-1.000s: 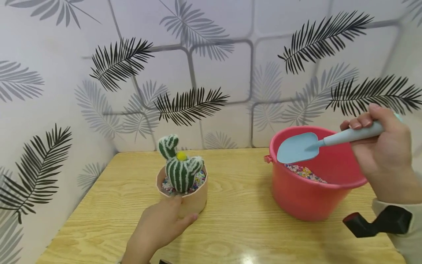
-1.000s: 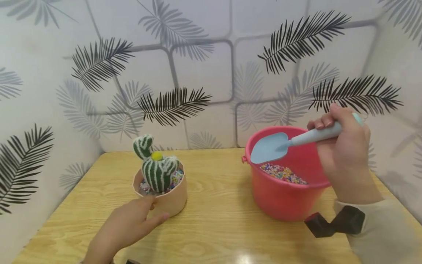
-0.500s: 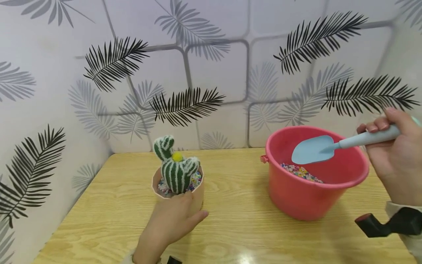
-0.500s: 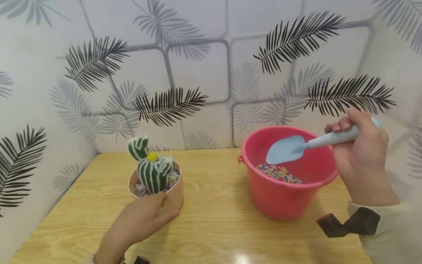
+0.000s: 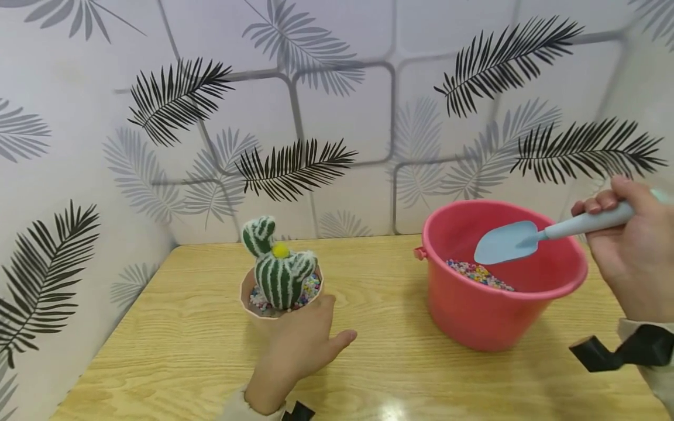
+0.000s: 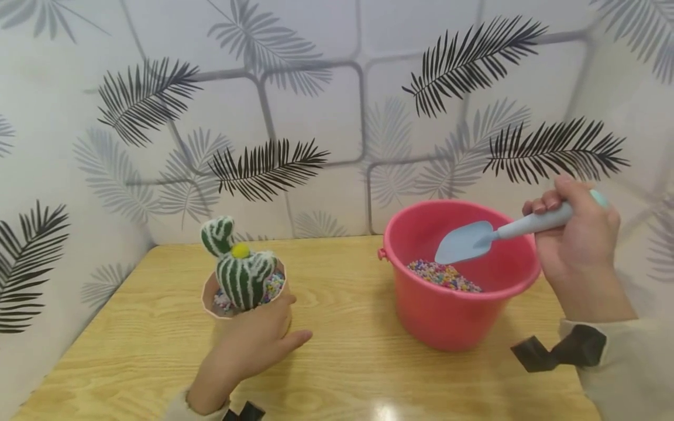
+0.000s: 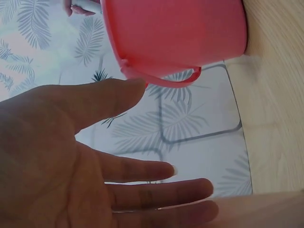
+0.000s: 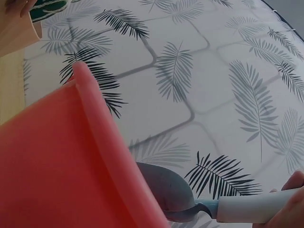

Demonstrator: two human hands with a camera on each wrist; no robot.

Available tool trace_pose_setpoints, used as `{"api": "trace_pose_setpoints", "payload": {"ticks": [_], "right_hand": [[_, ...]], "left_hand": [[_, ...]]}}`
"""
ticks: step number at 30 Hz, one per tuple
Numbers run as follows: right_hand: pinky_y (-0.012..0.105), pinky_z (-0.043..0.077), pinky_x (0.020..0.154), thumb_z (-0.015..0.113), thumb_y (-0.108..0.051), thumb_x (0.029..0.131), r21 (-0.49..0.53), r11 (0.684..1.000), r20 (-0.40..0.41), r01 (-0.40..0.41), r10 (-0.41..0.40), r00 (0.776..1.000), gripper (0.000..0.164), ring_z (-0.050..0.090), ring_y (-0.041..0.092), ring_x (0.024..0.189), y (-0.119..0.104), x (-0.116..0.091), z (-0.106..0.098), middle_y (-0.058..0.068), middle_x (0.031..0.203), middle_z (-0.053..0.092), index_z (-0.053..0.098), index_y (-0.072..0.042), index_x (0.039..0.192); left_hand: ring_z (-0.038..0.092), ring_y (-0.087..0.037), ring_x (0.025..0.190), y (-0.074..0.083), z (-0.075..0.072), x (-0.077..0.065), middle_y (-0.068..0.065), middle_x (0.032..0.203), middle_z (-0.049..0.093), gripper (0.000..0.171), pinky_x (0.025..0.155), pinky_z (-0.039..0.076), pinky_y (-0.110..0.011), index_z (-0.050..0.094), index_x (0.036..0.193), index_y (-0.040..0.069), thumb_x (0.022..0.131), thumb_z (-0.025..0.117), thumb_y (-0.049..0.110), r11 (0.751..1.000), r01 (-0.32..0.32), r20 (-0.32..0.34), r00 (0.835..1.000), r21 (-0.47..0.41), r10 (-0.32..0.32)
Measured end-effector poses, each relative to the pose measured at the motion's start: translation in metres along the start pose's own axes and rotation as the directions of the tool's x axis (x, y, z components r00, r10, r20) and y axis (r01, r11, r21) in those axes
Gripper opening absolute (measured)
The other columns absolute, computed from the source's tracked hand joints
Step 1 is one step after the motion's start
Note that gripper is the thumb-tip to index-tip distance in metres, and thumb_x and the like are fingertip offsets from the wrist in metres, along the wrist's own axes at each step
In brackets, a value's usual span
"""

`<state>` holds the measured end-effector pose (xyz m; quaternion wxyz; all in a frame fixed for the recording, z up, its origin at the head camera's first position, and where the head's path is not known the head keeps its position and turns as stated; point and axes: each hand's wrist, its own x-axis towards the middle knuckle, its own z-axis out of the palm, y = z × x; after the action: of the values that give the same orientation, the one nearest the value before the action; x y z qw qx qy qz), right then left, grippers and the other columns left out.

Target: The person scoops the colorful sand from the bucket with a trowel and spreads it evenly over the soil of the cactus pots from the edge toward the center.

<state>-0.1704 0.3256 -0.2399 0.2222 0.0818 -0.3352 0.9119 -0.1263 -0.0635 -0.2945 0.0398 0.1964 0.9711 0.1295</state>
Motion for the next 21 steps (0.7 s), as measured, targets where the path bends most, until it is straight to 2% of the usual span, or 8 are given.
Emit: {"api": "trace_pose_setpoints", "payload": {"ticks": [4, 8, 12, 14, 18, 21], "right_hand": [[0.031, 0.035, 0.073, 0.045, -0.005, 0.099, 0.027, 0.999, 0.008, -0.031, 0.03, 1.0, 0.022, 0.045, 0.023, 0.062, 0.002, 0.003, -0.003, 0.012, 0.065, 0.047, 0.042, -0.003, 0.077], [0.032, 0.038, 0.071, 0.046, -0.002, 0.098, 0.023, 0.999, 0.014, -0.039, 0.038, 0.999, 0.025, 0.046, 0.024, 0.06, 0.005, 0.007, -0.006, 0.013, 0.063, 0.048, 0.044, 0.0, 0.073], [0.032, 0.039, 0.069, 0.05, 0.0, 0.096, -0.012, 0.999, -0.002, -0.036, 0.036, 0.999, 0.026, 0.045, 0.023, 0.059, 0.007, 0.013, -0.007, 0.013, 0.062, 0.049, 0.049, 0.003, 0.071], [0.031, 0.041, 0.068, 0.053, 0.0, 0.094, -0.047, 0.998, -0.013, -0.031, 0.03, 0.999, 0.024, 0.046, 0.023, 0.059, 0.009, 0.015, -0.008, 0.013, 0.062, 0.05, 0.05, 0.003, 0.071], [0.032, 0.043, 0.063, 0.057, 0.003, 0.091, -0.071, 0.997, -0.031, -0.028, 0.026, 0.999, 0.022, 0.048, 0.024, 0.056, 0.012, 0.019, -0.011, 0.013, 0.06, 0.051, 0.052, 0.003, 0.07], [0.031, 0.044, 0.059, 0.06, 0.003, 0.089, -0.129, 0.991, -0.025, -0.035, 0.032, 0.999, 0.021, 0.049, 0.023, 0.053, 0.014, 0.023, -0.013, 0.013, 0.058, 0.053, 0.056, 0.004, 0.069]], "left_hand": [[0.064, -0.03, 0.101, 0.007, 0.005, 0.011, -0.017, 0.126, 0.059, 0.069, 0.078, 0.054, -0.042, 0.044, 0.137, -0.001, 0.093, 0.054, 0.051, 1.0, -0.015, -0.043, 0.999, -0.02, 0.014], [0.059, -0.032, 0.114, 0.013, 0.012, 0.025, -0.019, 0.133, 0.054, 0.077, 0.089, 0.05, -0.046, 0.039, 0.142, 0.0, 0.092, 0.049, 0.058, 0.989, -0.043, -0.137, 0.99, -0.141, 0.024], [0.051, -0.031, 0.125, 0.018, 0.016, 0.041, -0.016, 0.142, 0.047, 0.084, 0.099, 0.045, -0.047, 0.033, 0.146, 0.005, 0.089, 0.045, 0.065, 0.962, -0.059, -0.18, 0.984, -0.268, 0.01], [0.047, -0.029, 0.13, 0.02, 0.019, 0.049, -0.013, 0.145, 0.043, 0.085, 0.103, 0.042, -0.045, 0.029, 0.148, 0.007, 0.089, 0.045, 0.066, 0.946, -0.071, -0.178, 0.984, -0.318, 0.014], [0.046, -0.026, 0.13, 0.025, 0.025, 0.062, -0.011, 0.145, 0.043, 0.084, 0.102, 0.043, -0.045, 0.026, 0.149, 0.009, 0.089, 0.049, 0.063, 0.917, -0.118, -0.19, 0.981, -0.38, 0.047], [0.048, -0.026, 0.128, 0.031, 0.027, 0.072, -0.009, 0.144, 0.044, 0.082, 0.1, 0.044, -0.046, 0.026, 0.149, 0.011, 0.089, 0.053, 0.06, 0.893, -0.161, -0.215, 0.974, -0.42, 0.074]]}}
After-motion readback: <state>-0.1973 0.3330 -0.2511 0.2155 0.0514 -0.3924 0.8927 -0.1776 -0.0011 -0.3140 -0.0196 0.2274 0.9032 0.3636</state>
